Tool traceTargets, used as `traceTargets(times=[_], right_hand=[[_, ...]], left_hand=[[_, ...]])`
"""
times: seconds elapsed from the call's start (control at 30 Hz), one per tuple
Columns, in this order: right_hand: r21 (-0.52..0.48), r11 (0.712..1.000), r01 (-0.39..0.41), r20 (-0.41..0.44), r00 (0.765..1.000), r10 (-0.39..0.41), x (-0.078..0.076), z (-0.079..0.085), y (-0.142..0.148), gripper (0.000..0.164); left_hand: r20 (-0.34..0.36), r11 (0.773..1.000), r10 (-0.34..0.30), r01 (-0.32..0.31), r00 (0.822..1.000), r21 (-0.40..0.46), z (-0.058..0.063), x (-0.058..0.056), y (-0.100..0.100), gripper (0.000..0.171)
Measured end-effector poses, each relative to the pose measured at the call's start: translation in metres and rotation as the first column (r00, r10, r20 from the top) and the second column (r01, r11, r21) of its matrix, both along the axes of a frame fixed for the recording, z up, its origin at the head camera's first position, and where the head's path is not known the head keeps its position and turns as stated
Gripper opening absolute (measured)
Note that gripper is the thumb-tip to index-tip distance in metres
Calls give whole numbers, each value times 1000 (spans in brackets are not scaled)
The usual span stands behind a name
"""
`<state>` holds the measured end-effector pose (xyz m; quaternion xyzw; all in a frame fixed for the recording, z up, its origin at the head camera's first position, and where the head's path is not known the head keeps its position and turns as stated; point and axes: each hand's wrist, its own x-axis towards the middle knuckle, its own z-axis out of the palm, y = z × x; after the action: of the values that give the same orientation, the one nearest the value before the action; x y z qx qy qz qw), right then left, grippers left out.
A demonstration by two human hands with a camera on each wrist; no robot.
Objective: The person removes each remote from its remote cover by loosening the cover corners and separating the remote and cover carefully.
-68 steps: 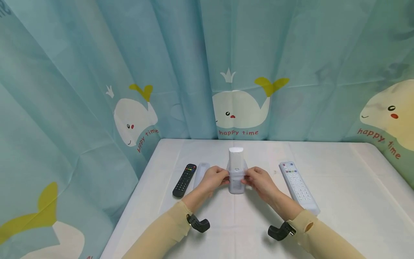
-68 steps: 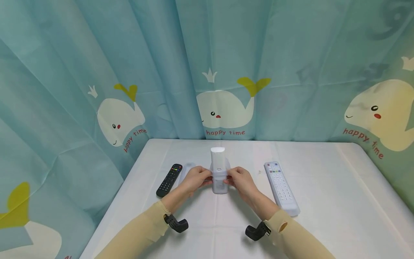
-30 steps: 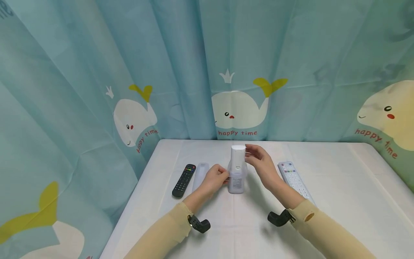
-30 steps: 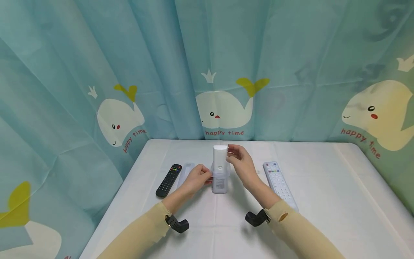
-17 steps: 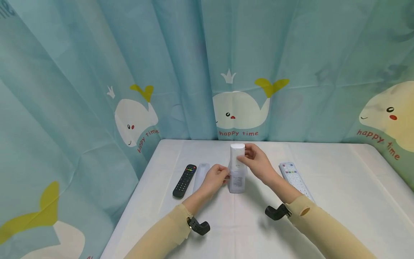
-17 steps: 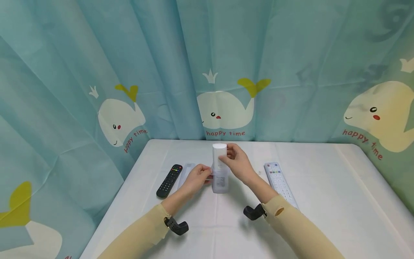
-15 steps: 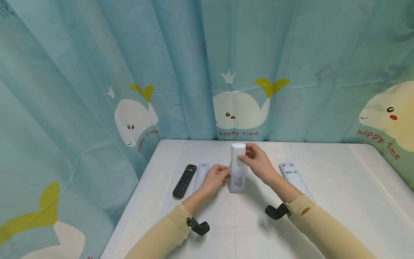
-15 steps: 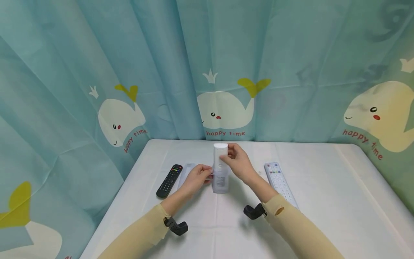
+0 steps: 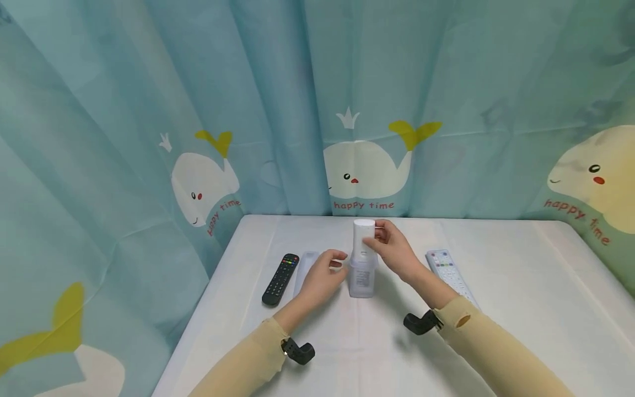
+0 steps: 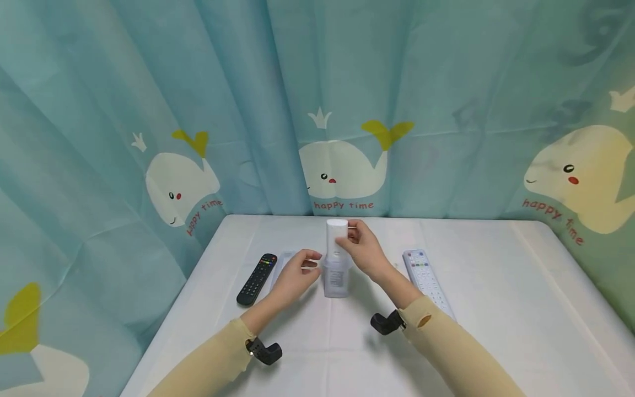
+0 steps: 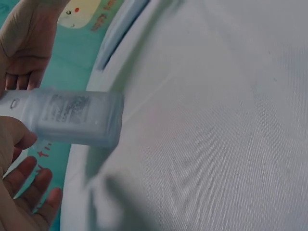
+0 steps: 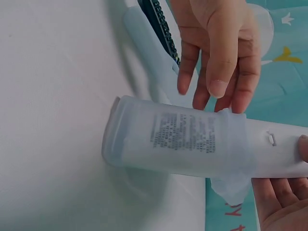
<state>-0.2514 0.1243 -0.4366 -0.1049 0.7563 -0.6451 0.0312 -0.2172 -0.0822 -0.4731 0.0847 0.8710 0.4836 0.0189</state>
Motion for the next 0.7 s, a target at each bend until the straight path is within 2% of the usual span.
traceTargets(times=[0.33,0.5,0.7], right_hand=[[-6,1000,24,18,1000,-24,-2,-1,1,48],[-10,998,65,41,997,-65,-5,-2,3,49],[-34,997,65,82,995,-62,-8,-1,5,56]], left_hand=[[-103,983,-27,8,994,-184,2,5,-3,31],[-183,969,-46,-1,982,-246,0,4,-4,31],[-252,952,-76,-5,965,-307,0,3,-7,31]])
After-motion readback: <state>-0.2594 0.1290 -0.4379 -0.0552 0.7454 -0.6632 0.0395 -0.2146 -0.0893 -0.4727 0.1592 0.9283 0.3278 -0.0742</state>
